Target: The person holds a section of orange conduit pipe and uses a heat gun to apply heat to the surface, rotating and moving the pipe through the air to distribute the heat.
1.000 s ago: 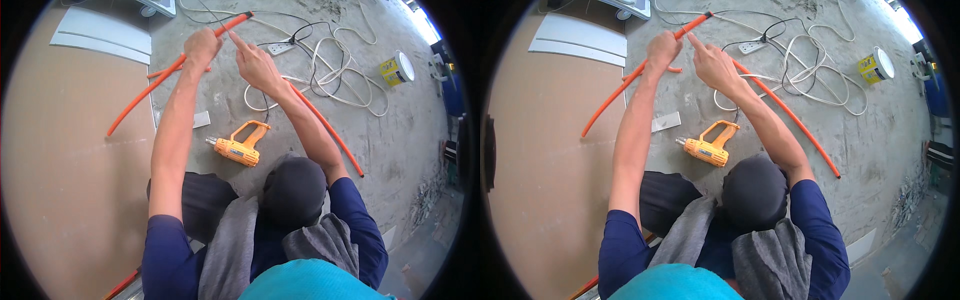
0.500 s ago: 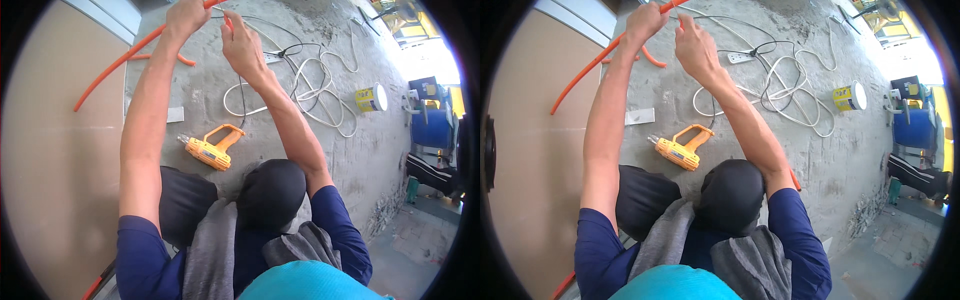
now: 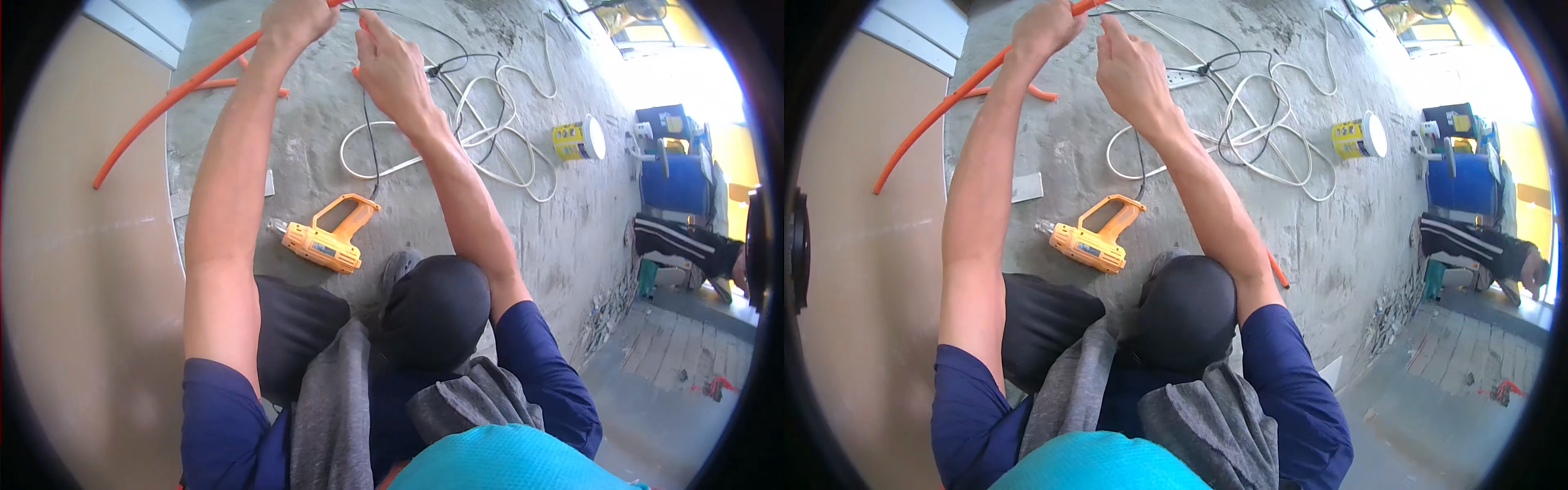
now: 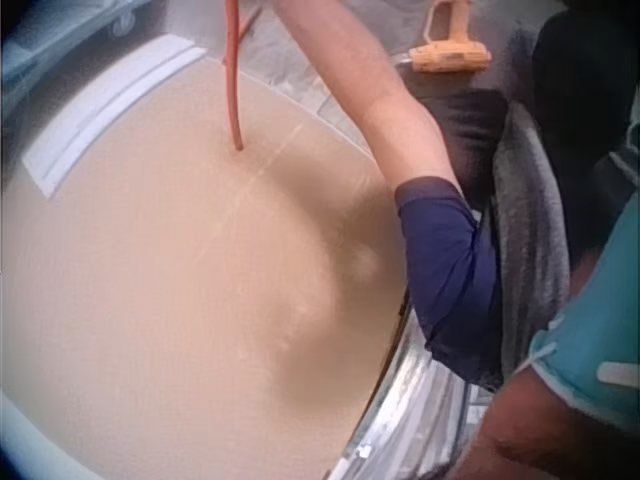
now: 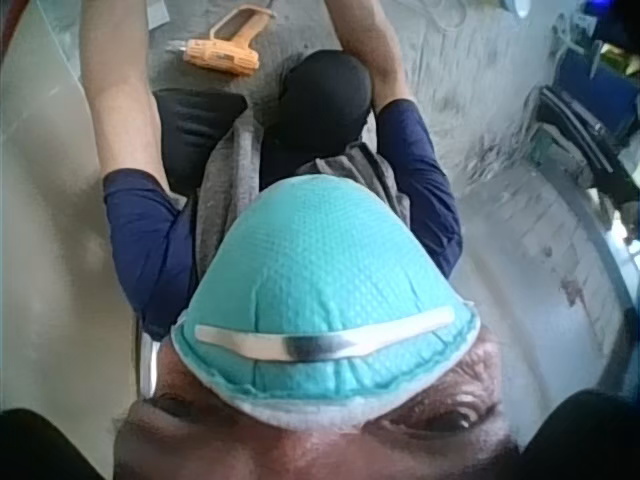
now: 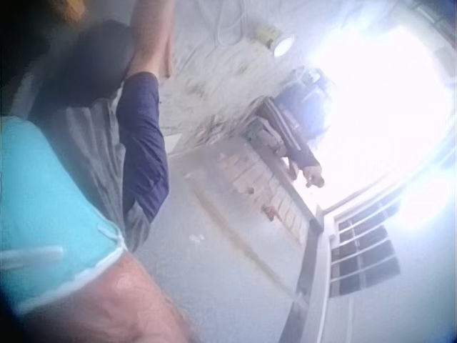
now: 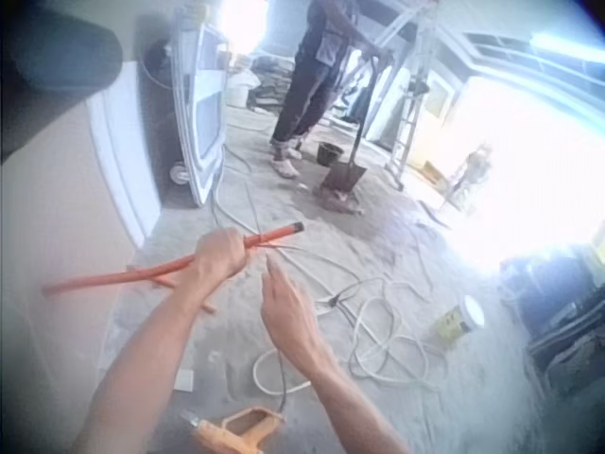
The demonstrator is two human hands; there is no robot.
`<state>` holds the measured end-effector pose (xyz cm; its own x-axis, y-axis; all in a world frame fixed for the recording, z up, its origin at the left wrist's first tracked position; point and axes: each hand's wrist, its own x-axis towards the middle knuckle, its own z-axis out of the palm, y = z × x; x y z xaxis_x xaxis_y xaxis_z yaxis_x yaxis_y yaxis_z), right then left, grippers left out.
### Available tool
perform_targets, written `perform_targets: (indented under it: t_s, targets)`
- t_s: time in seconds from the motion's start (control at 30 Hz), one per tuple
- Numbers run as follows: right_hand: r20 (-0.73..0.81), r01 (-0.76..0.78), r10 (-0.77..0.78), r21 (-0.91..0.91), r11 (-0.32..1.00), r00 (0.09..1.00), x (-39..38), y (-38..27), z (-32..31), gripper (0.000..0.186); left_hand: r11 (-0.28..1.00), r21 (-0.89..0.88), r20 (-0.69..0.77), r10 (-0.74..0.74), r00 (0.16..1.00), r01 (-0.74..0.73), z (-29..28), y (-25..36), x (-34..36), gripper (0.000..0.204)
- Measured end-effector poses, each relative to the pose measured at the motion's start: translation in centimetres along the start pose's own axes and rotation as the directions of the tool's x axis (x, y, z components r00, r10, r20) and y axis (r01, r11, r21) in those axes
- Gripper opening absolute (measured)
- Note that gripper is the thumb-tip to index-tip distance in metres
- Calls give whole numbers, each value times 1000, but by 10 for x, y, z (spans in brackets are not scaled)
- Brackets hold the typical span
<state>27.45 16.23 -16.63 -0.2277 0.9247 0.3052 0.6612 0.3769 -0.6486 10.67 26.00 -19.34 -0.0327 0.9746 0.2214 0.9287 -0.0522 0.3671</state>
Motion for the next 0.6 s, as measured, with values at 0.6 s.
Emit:
perform_targets:
  t_s: [0.6]
  targets:
    - [-111, 49, -57, -72, 996, 992, -12, 6, -7, 38, 995, -45, -38, 85, 996, -87, -19, 23, -12, 37]
